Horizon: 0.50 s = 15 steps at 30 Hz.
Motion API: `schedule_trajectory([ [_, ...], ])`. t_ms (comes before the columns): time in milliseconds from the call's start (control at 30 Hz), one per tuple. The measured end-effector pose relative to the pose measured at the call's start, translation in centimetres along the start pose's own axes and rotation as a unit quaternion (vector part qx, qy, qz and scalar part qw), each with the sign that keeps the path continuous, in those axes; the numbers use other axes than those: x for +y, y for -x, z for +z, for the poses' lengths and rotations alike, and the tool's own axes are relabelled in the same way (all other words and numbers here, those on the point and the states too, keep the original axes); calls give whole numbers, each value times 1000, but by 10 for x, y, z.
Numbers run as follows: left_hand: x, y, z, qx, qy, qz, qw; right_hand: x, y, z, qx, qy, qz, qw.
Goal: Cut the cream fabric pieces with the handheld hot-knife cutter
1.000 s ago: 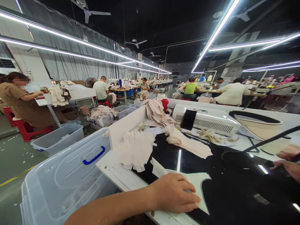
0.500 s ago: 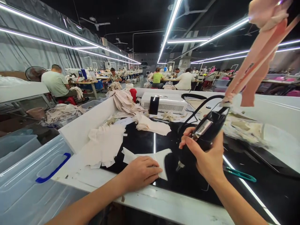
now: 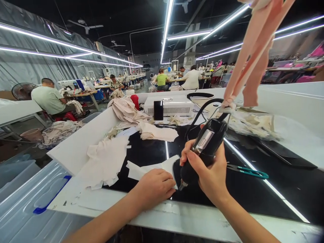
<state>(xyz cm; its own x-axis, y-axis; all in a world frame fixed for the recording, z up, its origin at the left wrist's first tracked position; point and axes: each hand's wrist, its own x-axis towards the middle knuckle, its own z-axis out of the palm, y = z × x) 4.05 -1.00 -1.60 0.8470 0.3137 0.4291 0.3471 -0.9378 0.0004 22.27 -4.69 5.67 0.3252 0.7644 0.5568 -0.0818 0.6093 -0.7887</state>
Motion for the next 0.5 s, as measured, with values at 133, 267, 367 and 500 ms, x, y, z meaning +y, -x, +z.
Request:
schedule_trajectory([
  [133,1,-1,1,13,52,-19,998,0,2,3,6,-10,-7,1000],
  [267,1,2,1,15,112,-64,992,2,1,5,18,-21,-23,999],
  [367,1,4,2,19,133,-81,988,5,-1,6,22,-26,-35,999],
  [500,1,5,5,19,142,-86,986,8,-1,5,22,-13,-39,999],
])
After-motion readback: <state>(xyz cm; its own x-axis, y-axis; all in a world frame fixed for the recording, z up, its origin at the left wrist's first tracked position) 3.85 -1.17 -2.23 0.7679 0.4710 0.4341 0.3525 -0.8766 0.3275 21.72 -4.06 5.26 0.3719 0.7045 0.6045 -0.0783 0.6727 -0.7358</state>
